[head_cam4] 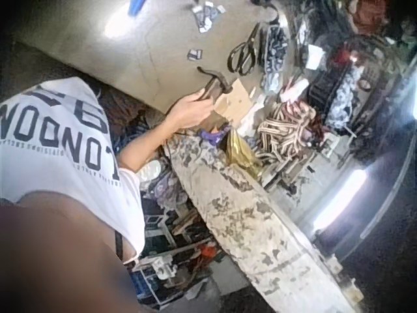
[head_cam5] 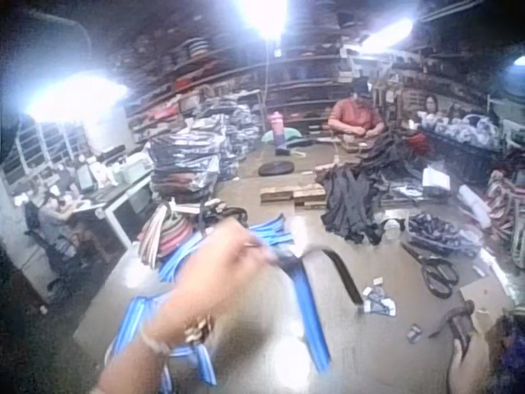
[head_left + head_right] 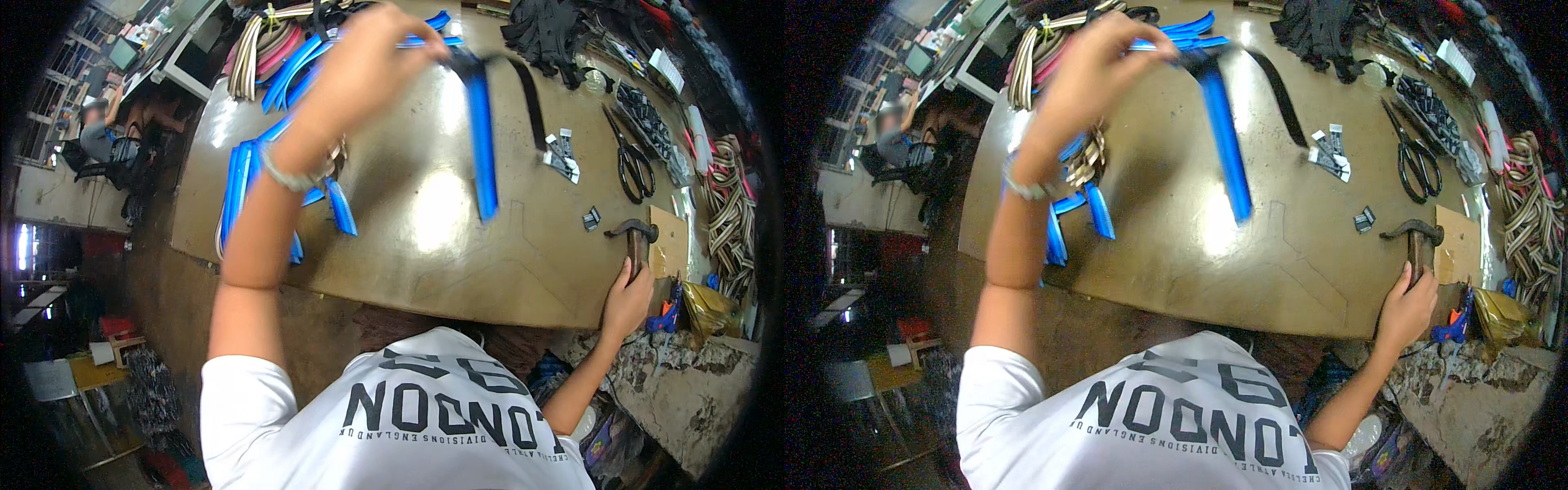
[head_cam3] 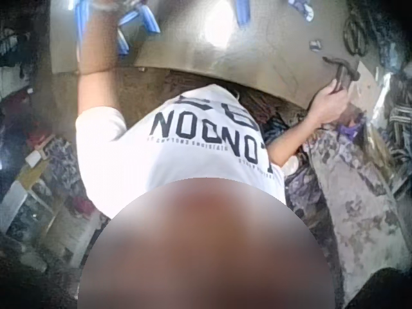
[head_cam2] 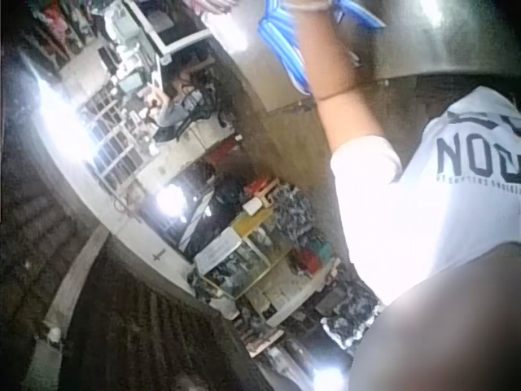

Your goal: The person assembles a decorative strap by repeatedly applying hot glue to a black strap, attaching a blue ribbon, and securing it with a small metal clip. The person works at a table with many similar ribbons and clips, completing several units in sequence.

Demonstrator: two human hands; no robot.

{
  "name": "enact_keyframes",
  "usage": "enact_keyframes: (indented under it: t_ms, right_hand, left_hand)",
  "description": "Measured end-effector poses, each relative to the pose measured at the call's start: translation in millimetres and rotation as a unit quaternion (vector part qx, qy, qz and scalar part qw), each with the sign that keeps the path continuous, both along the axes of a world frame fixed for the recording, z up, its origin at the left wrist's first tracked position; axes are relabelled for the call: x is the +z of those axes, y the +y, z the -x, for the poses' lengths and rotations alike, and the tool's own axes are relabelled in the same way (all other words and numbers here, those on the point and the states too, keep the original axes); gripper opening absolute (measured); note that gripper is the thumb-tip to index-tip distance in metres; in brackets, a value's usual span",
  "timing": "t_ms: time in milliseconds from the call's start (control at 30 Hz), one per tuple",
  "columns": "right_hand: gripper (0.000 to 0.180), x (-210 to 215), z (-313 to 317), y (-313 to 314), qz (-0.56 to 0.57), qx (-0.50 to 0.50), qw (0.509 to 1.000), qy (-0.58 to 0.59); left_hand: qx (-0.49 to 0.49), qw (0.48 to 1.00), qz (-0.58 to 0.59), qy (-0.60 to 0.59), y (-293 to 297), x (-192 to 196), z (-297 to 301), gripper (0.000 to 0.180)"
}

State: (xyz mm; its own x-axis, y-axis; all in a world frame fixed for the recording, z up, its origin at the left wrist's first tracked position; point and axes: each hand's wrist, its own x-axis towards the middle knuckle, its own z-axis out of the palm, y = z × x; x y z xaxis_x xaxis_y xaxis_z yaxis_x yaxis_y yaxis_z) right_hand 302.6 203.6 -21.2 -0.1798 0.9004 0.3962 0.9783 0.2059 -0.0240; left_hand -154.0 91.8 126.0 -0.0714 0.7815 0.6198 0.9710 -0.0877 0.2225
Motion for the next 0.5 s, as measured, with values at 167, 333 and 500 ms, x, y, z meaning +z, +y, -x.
enact_keyframes:
  t_ms: [167, 333, 500]
  right_hand:
    - [0.041, 1.5, 11.0, -5.2, -0.015, -0.014, 1.000, 0.017]
    - [0.042, 16.6, -1.3, -5.0, 0.005, 0.065, 0.991, 0.118]
    - [0.058, 52.9, -82.5, -2.0, -0.060, -0.217, 0.957, 0.183]
  left_hand:
    - [0.078, 0.958, 0.153, -0.230, 14.7, 23.9, 171.5, 0.037]
    - [0.122, 0.881, 0.160, -0.429, -7.2, -71.4, 294.5, 0.042]
    - [0.357, 0.929, 0.099, 0.009, -1.5, -104.2, 292.8, 0.048]
